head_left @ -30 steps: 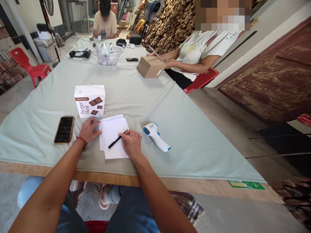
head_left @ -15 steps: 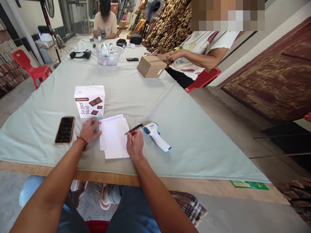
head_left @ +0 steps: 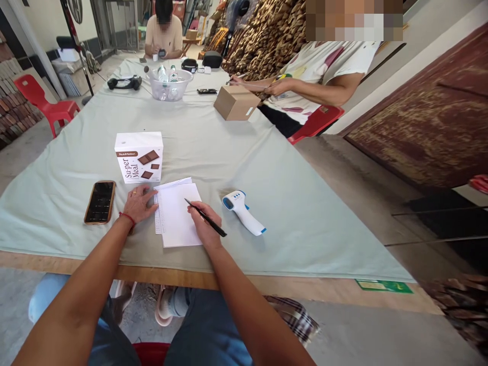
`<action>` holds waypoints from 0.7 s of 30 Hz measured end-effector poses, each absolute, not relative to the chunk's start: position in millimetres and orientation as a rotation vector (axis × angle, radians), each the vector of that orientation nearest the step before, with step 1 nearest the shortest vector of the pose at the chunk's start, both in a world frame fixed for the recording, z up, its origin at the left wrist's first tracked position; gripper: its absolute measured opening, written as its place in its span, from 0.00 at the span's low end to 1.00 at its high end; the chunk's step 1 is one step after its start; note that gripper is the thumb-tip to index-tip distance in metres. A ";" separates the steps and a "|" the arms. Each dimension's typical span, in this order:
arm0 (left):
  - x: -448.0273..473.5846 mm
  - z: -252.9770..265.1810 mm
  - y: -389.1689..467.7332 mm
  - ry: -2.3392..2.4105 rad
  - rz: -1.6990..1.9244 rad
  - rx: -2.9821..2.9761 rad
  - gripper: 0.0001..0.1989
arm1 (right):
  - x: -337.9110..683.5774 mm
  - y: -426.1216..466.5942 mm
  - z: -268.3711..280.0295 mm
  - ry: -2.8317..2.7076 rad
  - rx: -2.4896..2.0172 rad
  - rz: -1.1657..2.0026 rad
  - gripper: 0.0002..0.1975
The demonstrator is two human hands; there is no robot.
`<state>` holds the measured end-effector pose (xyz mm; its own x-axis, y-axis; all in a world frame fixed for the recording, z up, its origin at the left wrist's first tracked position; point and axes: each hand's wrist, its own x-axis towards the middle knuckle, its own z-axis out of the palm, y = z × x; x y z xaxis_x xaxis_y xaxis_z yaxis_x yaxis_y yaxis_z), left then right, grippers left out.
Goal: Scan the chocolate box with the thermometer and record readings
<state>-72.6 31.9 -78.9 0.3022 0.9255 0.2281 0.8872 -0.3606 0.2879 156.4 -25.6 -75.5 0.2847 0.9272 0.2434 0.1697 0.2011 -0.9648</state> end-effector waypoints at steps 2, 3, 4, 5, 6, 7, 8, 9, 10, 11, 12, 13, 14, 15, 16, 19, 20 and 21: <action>-73.4 -78.7 32.1 1.712 0.559 2.424 0.25 | 155.7 -24.9 -76.2 -1.142 -1.322 0.722 0.10; -73.8 -78.5 32.1 1.710 0.568 2.414 0.25 | 155.4 -24.6 -76.5 -1.127 -1.341 0.714 0.10; -74.1 -78.3 32.1 1.705 0.579 2.406 0.24 | 155.3 -24.2 -76.9 -1.115 -1.356 0.708 0.11; -74.4 -78.1 32.1 1.700 0.590 2.401 0.24 | 155.2 -23.9 -77.1 -1.104 -1.368 0.702 0.11; -74.5 -78.0 32.0 1.698 0.599 2.397 0.23 | 155.2 -23.8 -77.1 -1.098 -1.376 0.698 0.12; -74.4 -78.0 31.9 1.699 0.607 2.393 0.23 | 155.3 -23.7 -77.0 -1.095 -1.382 0.693 0.12; -74.4 -78.0 31.9 1.703 0.612 2.390 0.23 | 155.4 -23.7 -76.9 -1.097 -1.386 0.685 0.12; -74.2 -78.2 31.8 1.706 0.615 2.388 0.23 | 155.4 -23.8 -76.6 -1.103 -1.390 0.678 0.11; -74.1 -78.4 31.8 1.708 0.617 2.388 0.23 | 155.4 -24.0 -76.3 -1.111 -1.394 0.672 0.11; -73.9 -78.7 31.8 1.707 0.619 2.390 0.23 | 155.4 -24.2 -76.0 -1.119 -1.399 0.668 0.11; -73.9 -79.0 31.9 1.705 0.624 2.392 0.22 | 155.3 -24.4 -75.8 -1.126 -1.403 0.664 0.11; -73.8 -79.2 31.9 1.702 0.629 2.394 0.22 | 155.3 -24.5 -75.7 -1.132 -1.407 0.660 0.11; -73.8 -79.4 31.9 1.700 0.634 2.395 0.22 | 155.2 -24.5 -75.7 -1.137 -1.411 0.656 0.11; -73.8 -79.5 31.9 1.699 0.638 2.394 0.22 | 155.1 -24.3 -75.7 -1.140 -1.415 0.652 0.11; -73.8 -79.4 31.9 1.699 0.640 2.394 0.22 | 155.0 -24.2 -75.8 -1.142 -1.418 0.651 0.11; -73.9 -79.0 31.7 1.702 0.631 2.394 0.23 | 154.7 -23.8 -76.2 -1.149 -1.424 0.662 0.11; -73.9 -78.9 31.6 1.703 0.626 2.394 0.23 | 154.6 -23.8 -76.4 -1.151 -1.425 0.664 0.11; -74.0 -78.9 31.7 1.704 0.622 2.395 0.23 | 154.5 -23.8 -76.6 -1.153 -1.424 0.663 0.11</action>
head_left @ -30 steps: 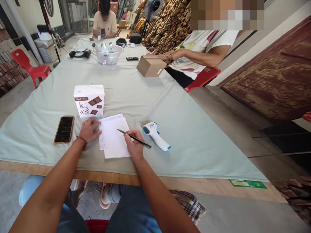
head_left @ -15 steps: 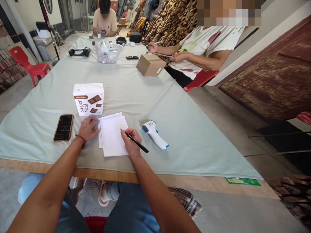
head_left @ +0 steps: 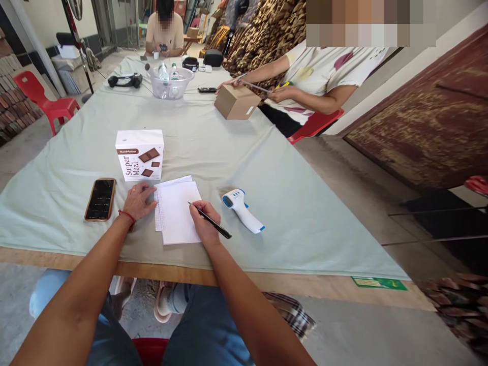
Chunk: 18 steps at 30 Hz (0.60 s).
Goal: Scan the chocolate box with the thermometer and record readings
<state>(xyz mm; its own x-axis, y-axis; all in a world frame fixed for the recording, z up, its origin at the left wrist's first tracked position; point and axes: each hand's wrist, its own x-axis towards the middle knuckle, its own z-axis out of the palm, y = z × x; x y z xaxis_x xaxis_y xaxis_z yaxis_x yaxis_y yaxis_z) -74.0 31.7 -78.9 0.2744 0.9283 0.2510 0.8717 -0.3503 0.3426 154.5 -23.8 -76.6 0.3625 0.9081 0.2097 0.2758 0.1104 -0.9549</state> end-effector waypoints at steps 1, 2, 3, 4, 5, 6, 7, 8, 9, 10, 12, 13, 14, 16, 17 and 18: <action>-74.1 -79.1 31.7 1.704 0.621 2.396 0.23 | 154.5 -24.0 -76.7 -1.156 -1.422 0.659 0.11; -74.3 -79.3 31.9 1.704 0.624 2.397 0.23 | 154.4 -24.1 -77.0 -1.162 -1.419 0.655 0.11; -74.4 -79.7 32.0 1.704 0.629 2.399 0.23 | 154.4 -24.2 -77.3 -1.167 -1.416 0.649 0.11; -74.6 -80.0 32.2 1.702 0.633 2.401 0.23 | 154.4 -24.3 -77.7 -1.175 -1.412 0.645 0.11; -74.7 -80.4 32.3 1.700 0.635 2.403 0.23 | 154.5 -24.4 -78.1 -1.182 -1.409 0.640 0.11; -74.8 -80.6 32.4 1.698 0.634 2.405 0.23 | 154.5 -24.3 -78.6 -1.186 -1.409 0.638 0.11; -74.8 -80.8 32.5 1.697 0.632 2.406 0.23 | 154.6 -24.2 -79.1 -1.187 -1.410 0.637 0.11; -74.8 -80.8 32.5 1.696 0.631 2.407 0.23 | 154.8 -24.1 -79.5 -1.187 -1.412 0.638 0.11; -74.8 -80.8 32.4 1.696 0.631 2.406 0.23 | 154.9 -23.9 -80.0 -1.188 -1.413 0.640 0.11; -74.7 -80.6 32.4 1.696 0.632 2.405 0.23 | 155.0 -23.8 -80.3 -1.189 -1.415 0.643 0.11; -74.5 -80.1 32.2 1.694 0.635 2.405 0.23 | 155.4 -23.7 -80.8 -1.192 -1.416 0.649 0.11; -74.3 -79.7 32.1 1.691 0.636 2.405 0.23 | 155.5 -23.7 -80.9 -1.192 -1.417 0.651 0.11; -74.1 -79.4 31.9 1.689 0.634 2.406 0.23 | 155.5 -23.8 -80.9 -1.190 -1.417 0.657 0.11; -73.8 -79.0 31.6 1.687 0.634 2.407 0.23 | 155.4 -24.1 -80.6 -1.183 -1.420 0.665 0.11; -73.6 -78.8 31.5 1.689 0.635 2.408 0.23 | 155.3 -24.2 -80.4 -1.180 -1.423 0.668 0.11; -73.4 -78.8 31.4 1.693 0.635 2.407 0.22 | 155.1 -24.3 -80.2 -1.179 -1.427 0.668 0.11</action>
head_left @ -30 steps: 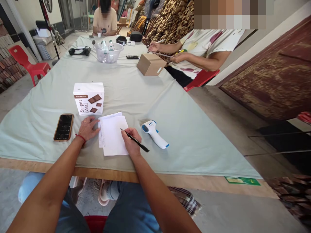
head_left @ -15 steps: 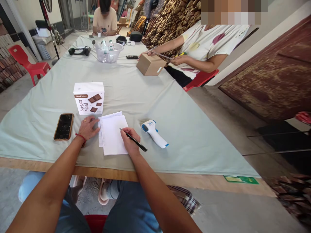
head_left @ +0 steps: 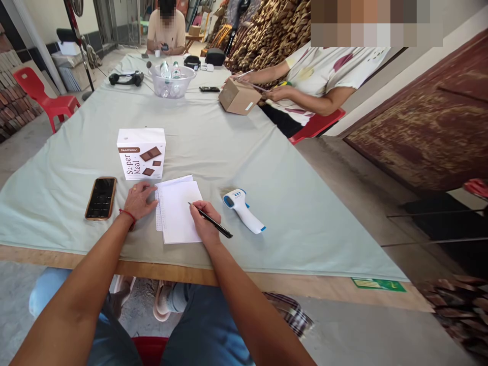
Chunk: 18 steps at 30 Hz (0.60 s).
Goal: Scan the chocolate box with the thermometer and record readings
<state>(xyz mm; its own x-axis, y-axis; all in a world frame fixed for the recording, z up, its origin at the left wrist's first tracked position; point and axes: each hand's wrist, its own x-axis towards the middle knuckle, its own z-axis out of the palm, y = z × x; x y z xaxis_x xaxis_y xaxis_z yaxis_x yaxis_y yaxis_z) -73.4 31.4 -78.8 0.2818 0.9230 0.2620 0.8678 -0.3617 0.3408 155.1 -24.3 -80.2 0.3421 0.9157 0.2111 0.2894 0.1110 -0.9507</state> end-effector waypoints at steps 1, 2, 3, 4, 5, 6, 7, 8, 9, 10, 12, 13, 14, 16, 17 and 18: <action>-73.3 -78.8 31.4 1.696 0.633 2.406 0.22 | 155.0 -24.4 -80.0 -1.179 -1.430 0.669 0.11; -73.3 -78.9 31.4 1.698 0.632 2.405 0.22 | 154.9 -24.5 -79.8 -1.178 -1.431 0.670 0.11; -73.3 -79.1 31.5 1.698 0.632 2.404 0.22 | 154.8 -24.5 -79.8 -1.176 -1.431 0.672 0.11; -73.3 -79.2 31.5 1.697 0.635 2.404 0.22 | 154.8 -24.6 -79.8 -1.176 -1.429 0.673 0.11; -73.3 -79.4 31.6 1.695 0.639 2.404 0.22 | 154.8 -24.7 -79.9 -1.175 -1.425 0.674 0.11; -73.3 -79.5 31.6 1.691 0.643 2.405 0.21 | 154.9 -24.7 -80.0 -1.176 -1.421 0.674 0.11; -73.2 -79.6 31.6 1.688 0.646 2.405 0.21 | 155.0 -24.8 -80.1 -1.179 -1.416 0.674 0.10; -73.1 -79.5 31.6 1.688 0.644 2.404 0.21 | 155.1 -24.9 -80.2 -1.183 -1.412 0.675 0.11; -72.9 -79.2 31.5 1.690 0.639 2.405 0.21 | 155.1 -25.0 -80.1 -1.186 -1.407 0.677 0.11; -72.7 -78.9 31.3 1.693 0.632 2.405 0.21 | 155.1 -25.1 -80.0 -1.187 -1.404 0.680 0.11; -72.4 -78.1 30.9 1.702 0.617 2.406 0.21 | 155.0 -25.2 -79.4 -1.188 -1.405 0.681 0.11; -72.3 -77.7 30.7 1.704 0.608 2.408 0.22 | 154.9 -25.3 -79.1 -1.187 -1.407 0.680 0.11; -72.3 -77.3 30.6 1.704 0.598 2.409 0.22 | 154.9 -25.3 -78.7 -1.187 -1.410 0.679 0.11; -72.4 -77.1 30.4 1.705 0.578 2.414 0.23 | 154.9 -25.3 -78.2 -1.188 -1.409 0.677 0.11; -72.5 -77.2 30.4 1.705 0.572 2.419 0.23 | 155.0 -25.4 -78.2 -1.187 -1.405 0.678 0.11; -72.5 -77.4 30.5 1.704 0.569 2.427 0.23 | 155.1 -25.5 -78.4 -1.187 -1.400 0.679 0.10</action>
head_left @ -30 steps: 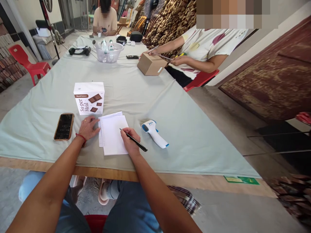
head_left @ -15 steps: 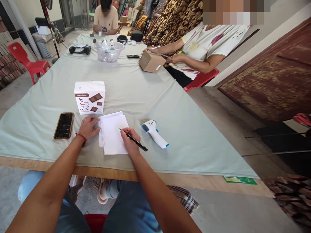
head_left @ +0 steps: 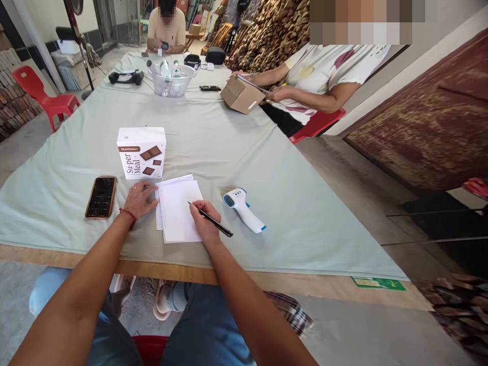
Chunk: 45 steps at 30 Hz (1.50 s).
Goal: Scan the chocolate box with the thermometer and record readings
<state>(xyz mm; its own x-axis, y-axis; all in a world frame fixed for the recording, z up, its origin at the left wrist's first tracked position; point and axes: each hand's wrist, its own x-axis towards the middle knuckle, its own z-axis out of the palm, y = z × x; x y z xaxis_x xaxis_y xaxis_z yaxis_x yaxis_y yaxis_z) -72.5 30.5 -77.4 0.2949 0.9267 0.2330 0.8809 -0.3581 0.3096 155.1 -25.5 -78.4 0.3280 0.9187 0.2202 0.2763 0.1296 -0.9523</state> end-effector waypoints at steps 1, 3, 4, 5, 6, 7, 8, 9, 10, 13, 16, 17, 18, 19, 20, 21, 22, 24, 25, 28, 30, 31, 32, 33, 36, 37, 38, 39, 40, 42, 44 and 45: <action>-72.4 -77.6 30.6 1.703 0.568 2.437 0.23 | 155.1 -25.6 -78.8 -1.190 -1.393 0.681 0.10; -72.1 -78.1 30.8 1.698 0.559 2.463 0.23 | 155.1 -26.1 -80.0 -1.217 -1.368 0.702 0.10; -71.9 -78.2 30.9 1.695 0.547 2.476 0.22 | 154.8 -26.4 -80.7 -1.242 -1.349 0.721 0.10; -71.6 -78.1 30.8 1.692 0.529 2.488 0.21 | 154.5 -26.7 -81.4 -1.269 -1.326 0.744 0.10; -71.2 -77.9 30.8 1.691 0.505 2.498 0.20 | 154.0 -27.0 -82.1 -1.295 -1.304 0.769 0.10; -70.8 -77.7 30.7 1.691 0.480 2.508 0.20 | 153.5 -27.3 -82.6 -1.309 -1.288 0.788 0.10; -70.4 -77.3 30.5 1.693 0.459 2.514 0.19 | 153.1 -27.4 -82.9 -1.313 -1.278 0.802 0.10; -70.0 -77.0 30.4 1.697 0.442 2.517 0.19 | 152.8 -27.4 -83.0 -1.307 -1.278 0.808 0.10; -69.5 -76.7 30.2 1.704 0.433 2.518 0.20 | 152.6 -27.2 -82.9 -1.293 -1.285 0.809 0.09; -68.1 -76.4 29.9 1.722 0.418 2.525 0.21 | 152.9 -26.1 -80.7 -1.240 -1.304 0.824 0.09; -67.5 -76.6 29.6 1.716 0.411 2.541 0.21 | 152.7 -26.3 -76.5 -1.212 -1.272 0.940 0.09; -67.7 -76.5 29.5 1.709 0.421 2.538 0.20 | 152.0 -27.4 -75.0 -1.214 -1.257 1.003 0.09; -68.0 -76.4 29.5 1.700 0.441 2.529 0.20 | 150.7 -29.3 -73.5 -1.222 -1.247 1.071 0.09; -68.4 -76.1 29.4 1.686 0.468 2.518 0.20 | 149.0 -32.0 -72.0 -1.238 -1.241 1.135 0.08; -68.8 -75.6 29.2 1.661 0.491 2.512 0.20 | 146.8 -35.6 -70.7 -1.259 -1.237 1.186 0.08; -69.1 -74.9 29.0 1.631 0.507 2.510 0.21 | 144.3 -39.8 -69.6 -1.282 -1.235 1.218 0.07; -69.2 -74.2 28.7 1.597 0.513 2.514 0.24 | 141.8 -44.4 -68.7 -1.306 -1.231 1.227 0.07; -68.5 -72.6 27.6 1.534 0.495 2.536 0.32 | 137.2 -54.0 -67.7 -1.345 -1.216 1.194 0.06; -67.9 -71.9 26.9 1.510 0.477 2.547 0.36 | 135.4 -58.4 -67.7 -1.354 -1.208 1.163 0.06; -65.6 -70.1 24.5 1.482 0.435 2.566 0.43 | 131.6 -67.3 -70.4 -1.353 -1.205 1.108 0.06; -64.3 -69.4 23.9 1.490 0.425 2.562 0.45 | 129.3 -69.2 -73.9 -1.349 -1.218 1.141 0.05; -63.7 -69.1 24.0 1.498 0.423 2.560 0.46 | 128.0 -69.1 -75.8 -1.350 -1.222 1.167 0.05; -63.2 -68.8 24.4 1.508 0.423 2.558 0.47 | 126.7 -68.5 -77.5 -1.354 -1.223 1.193 0.06; -62.5 -68.4 24.7 1.517 0.420 2.557 0.47 | 125.5 -67.7 -79.0 -1.357 -1.225 1.208 0.06; -59.9 -67.0 22.7 1.539 0.396 2.556 0.49 | 123.1 -65.4 -81.7 -1.351 -1.245 1.202 0.06; -58.8 -66.7 19.9 1.560 0.396 2.546 0.51 | 122.8 -65.2 -82.1 -1.347 -1.252 1.196 0.06; -58.0 -66.6 15.8 1.586 0.408 2.528 0.52 | 122.5 -65.3 -82.3 -1.346 -1.256 1.192 0.06; -57.3 -66.8 10.5 1.617 0.432 2.502 0.53 | 122.4 -65.6 -82.4 -1.347 -1.255 1.188 0.06; -57.1 -67.4 4.5 1.650 0.466 2.472 0.53 | 122.3 -66.1 -82.5 -1.348 -1.253 1.184 0.06; -58.1 -69.2 -8.2 1.667 0.529 2.430 0.51 | 122.2 -67.1 -83.0 -1.346 -1.251 1.175 0.06; -60.7 -71.0 -18.0 1.621 0.554 2.423 0.48 | 122.3 -67.6 -83.5 -1.330 -1.258 1.161 0.06; -62.2 -71.6 -21.0 1.590 0.556 2.427 0.46 | 122.4 -67.6 -83.7 -1.321 -1.265 1.150 0.06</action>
<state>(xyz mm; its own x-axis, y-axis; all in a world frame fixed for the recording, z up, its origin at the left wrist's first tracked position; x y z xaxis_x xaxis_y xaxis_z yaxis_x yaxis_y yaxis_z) -62.2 -21.0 -71.6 0.3554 0.9117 0.2061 0.8415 -0.4080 0.3542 122.4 -67.6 -83.7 -0.0223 0.9995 0.0234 0.1145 0.0258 -0.9931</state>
